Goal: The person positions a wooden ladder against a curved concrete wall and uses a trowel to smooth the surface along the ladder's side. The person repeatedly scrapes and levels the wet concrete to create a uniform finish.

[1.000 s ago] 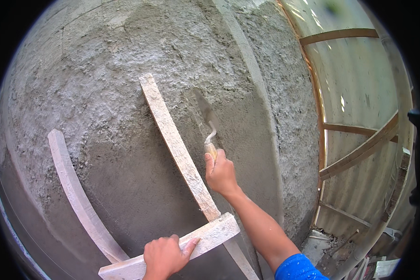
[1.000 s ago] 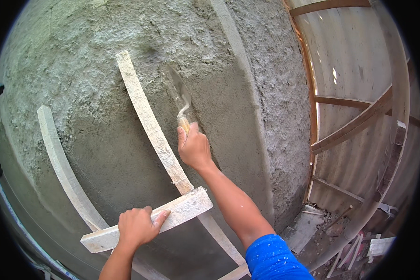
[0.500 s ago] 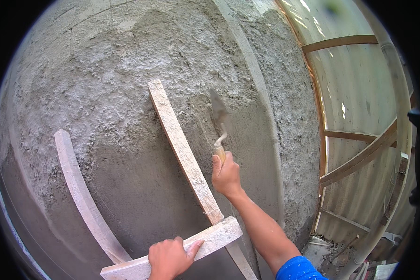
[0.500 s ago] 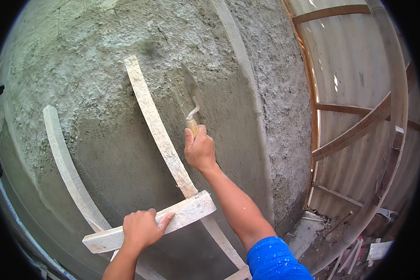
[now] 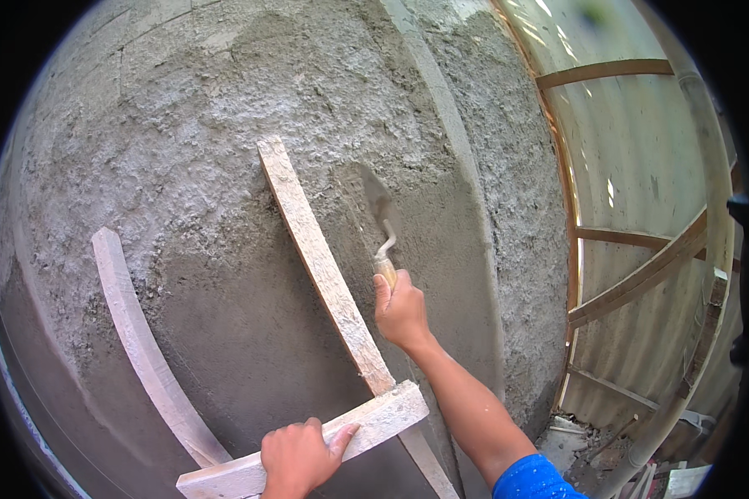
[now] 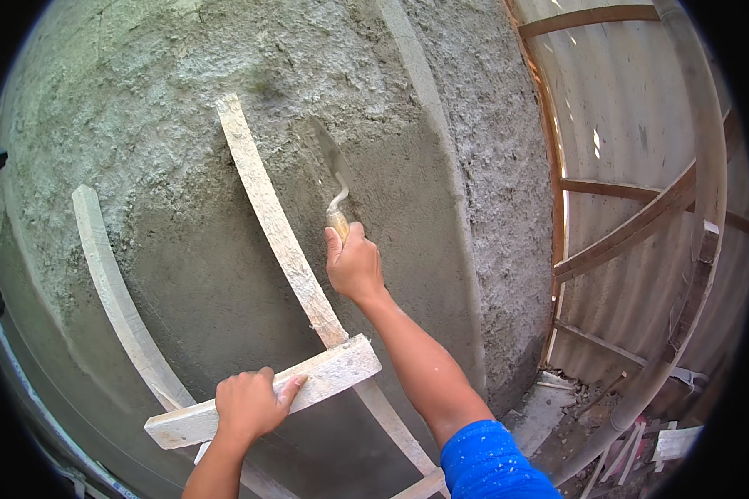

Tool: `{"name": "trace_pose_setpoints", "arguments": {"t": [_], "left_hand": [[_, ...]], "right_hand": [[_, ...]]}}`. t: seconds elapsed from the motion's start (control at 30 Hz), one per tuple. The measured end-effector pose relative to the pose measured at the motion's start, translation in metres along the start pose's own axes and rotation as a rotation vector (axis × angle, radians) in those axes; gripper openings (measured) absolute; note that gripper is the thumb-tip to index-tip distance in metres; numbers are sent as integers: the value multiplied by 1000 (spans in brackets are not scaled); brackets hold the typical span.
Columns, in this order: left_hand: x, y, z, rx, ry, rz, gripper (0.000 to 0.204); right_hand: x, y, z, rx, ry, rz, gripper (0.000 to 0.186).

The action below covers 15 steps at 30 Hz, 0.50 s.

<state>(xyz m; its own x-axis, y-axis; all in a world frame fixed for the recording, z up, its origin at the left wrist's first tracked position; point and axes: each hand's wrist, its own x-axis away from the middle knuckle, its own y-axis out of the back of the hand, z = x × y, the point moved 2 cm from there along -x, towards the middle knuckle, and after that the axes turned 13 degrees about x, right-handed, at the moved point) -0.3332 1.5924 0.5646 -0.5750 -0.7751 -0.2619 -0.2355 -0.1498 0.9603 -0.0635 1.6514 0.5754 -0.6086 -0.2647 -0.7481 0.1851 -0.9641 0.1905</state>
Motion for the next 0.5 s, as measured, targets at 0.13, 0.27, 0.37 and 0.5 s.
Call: {"name": "trace_pose_setpoints", "arguments": {"t": [0.13,0.27,0.37,0.5], "left_hand": [[1,-2,-1,17,-3,-13,69],[-2,-2,-1,10,-19,-51,67],[-3,-3,0,9,-31,-66,66],[1,-1,-1,2,-19,-33,66]], "right_hand": [[14,-4,-7,-50,-48,115,44],[16,-2,-14,-82,-27,93,48],[17,-9,-12,-35,-67,148,50],[29,-5,-21,-93,-42,79,46]]}}
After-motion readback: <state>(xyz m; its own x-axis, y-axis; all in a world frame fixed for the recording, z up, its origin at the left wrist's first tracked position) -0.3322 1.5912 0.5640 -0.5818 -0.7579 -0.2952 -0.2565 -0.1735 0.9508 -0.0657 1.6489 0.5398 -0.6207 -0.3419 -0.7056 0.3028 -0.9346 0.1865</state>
